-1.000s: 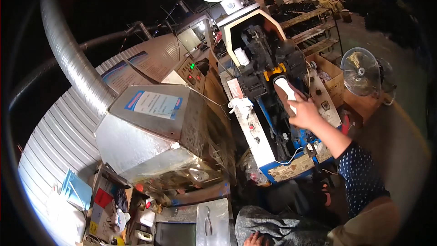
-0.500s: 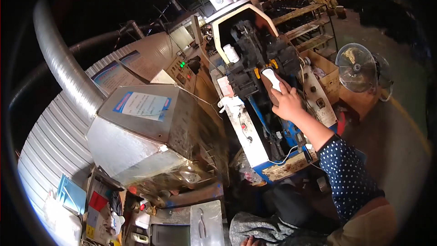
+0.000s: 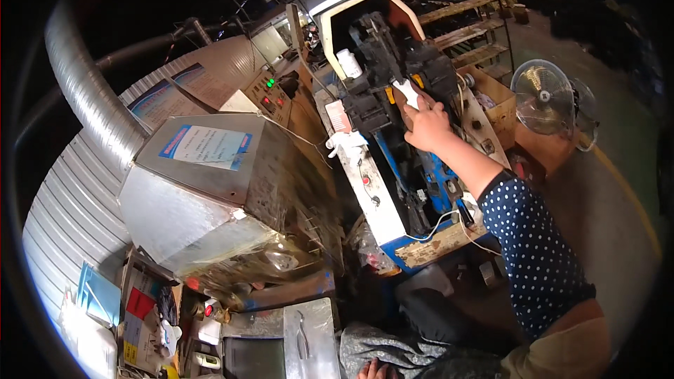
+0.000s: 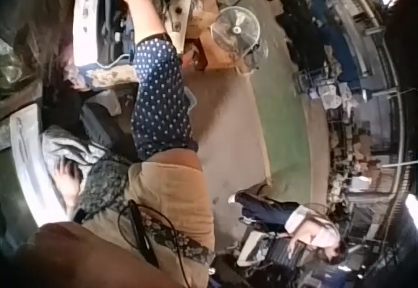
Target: Operate a shoe-lasting machine to shape and press footwear components.
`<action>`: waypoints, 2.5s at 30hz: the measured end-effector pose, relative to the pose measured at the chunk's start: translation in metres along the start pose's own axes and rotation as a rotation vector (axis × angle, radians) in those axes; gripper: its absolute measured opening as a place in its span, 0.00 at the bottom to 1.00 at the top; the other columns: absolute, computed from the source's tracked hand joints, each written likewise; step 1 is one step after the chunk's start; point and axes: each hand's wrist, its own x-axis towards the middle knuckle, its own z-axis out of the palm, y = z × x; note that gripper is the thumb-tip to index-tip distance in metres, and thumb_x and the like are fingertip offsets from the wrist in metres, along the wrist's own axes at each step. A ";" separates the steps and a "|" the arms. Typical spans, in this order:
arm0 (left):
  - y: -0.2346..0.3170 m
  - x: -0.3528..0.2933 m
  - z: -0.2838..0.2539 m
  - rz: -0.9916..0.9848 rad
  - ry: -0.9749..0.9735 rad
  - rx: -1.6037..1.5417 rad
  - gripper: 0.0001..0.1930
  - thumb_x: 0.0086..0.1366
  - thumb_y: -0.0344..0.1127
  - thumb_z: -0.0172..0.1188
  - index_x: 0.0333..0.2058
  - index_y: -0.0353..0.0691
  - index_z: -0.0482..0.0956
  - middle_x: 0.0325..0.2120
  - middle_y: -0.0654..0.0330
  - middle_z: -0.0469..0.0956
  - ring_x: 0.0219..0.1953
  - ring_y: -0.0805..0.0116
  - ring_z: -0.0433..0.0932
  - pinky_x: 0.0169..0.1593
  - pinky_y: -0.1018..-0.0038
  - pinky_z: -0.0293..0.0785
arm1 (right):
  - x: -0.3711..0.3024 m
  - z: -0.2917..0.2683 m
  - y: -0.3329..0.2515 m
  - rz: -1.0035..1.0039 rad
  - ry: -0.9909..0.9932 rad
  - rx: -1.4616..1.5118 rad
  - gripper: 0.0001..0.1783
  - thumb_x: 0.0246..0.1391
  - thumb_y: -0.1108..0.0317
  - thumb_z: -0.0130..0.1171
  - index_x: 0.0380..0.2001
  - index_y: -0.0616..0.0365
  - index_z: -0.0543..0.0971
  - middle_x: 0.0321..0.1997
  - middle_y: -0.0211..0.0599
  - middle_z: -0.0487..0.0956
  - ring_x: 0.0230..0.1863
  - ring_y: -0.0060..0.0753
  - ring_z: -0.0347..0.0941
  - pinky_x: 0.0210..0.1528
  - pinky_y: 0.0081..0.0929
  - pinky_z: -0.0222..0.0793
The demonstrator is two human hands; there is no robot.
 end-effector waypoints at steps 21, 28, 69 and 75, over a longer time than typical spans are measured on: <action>-0.001 -0.008 -0.001 0.042 0.047 -0.029 0.15 0.61 0.37 0.64 0.45 0.37 0.80 0.53 0.40 0.76 0.53 0.34 0.71 0.59 0.47 0.67 | 0.005 0.004 -0.004 0.019 -0.036 -0.095 0.44 0.49 0.47 0.63 0.71 0.35 0.63 0.77 0.43 0.57 0.66 0.70 0.59 0.63 0.51 0.66; -0.002 -0.012 -0.001 -0.011 0.003 -0.033 0.15 0.62 0.39 0.63 0.44 0.37 0.81 0.54 0.41 0.76 0.55 0.34 0.71 0.60 0.49 0.68 | 0.012 -0.021 -0.010 0.013 -0.177 -0.136 0.43 0.48 0.47 0.64 0.69 0.36 0.67 0.74 0.43 0.62 0.62 0.63 0.67 0.66 0.44 0.65; -0.004 -0.010 -0.005 0.076 0.045 -0.075 0.11 0.60 0.38 0.63 0.40 0.40 0.84 0.50 0.45 0.79 0.55 0.38 0.72 0.59 0.49 0.69 | -0.010 -0.027 -0.023 0.077 -0.113 -0.170 0.43 0.53 0.45 0.59 0.72 0.34 0.61 0.76 0.58 0.53 0.66 0.70 0.61 0.67 0.49 0.63; 0.037 0.039 -0.147 -0.222 -0.131 -1.424 0.22 0.73 0.48 0.54 0.54 0.35 0.80 0.51 0.48 0.76 0.54 0.60 0.72 0.58 0.66 0.68 | -0.032 -0.026 -0.002 0.030 -0.201 -0.117 0.51 0.47 0.45 0.63 0.74 0.35 0.56 0.76 0.59 0.49 0.65 0.74 0.61 0.66 0.49 0.64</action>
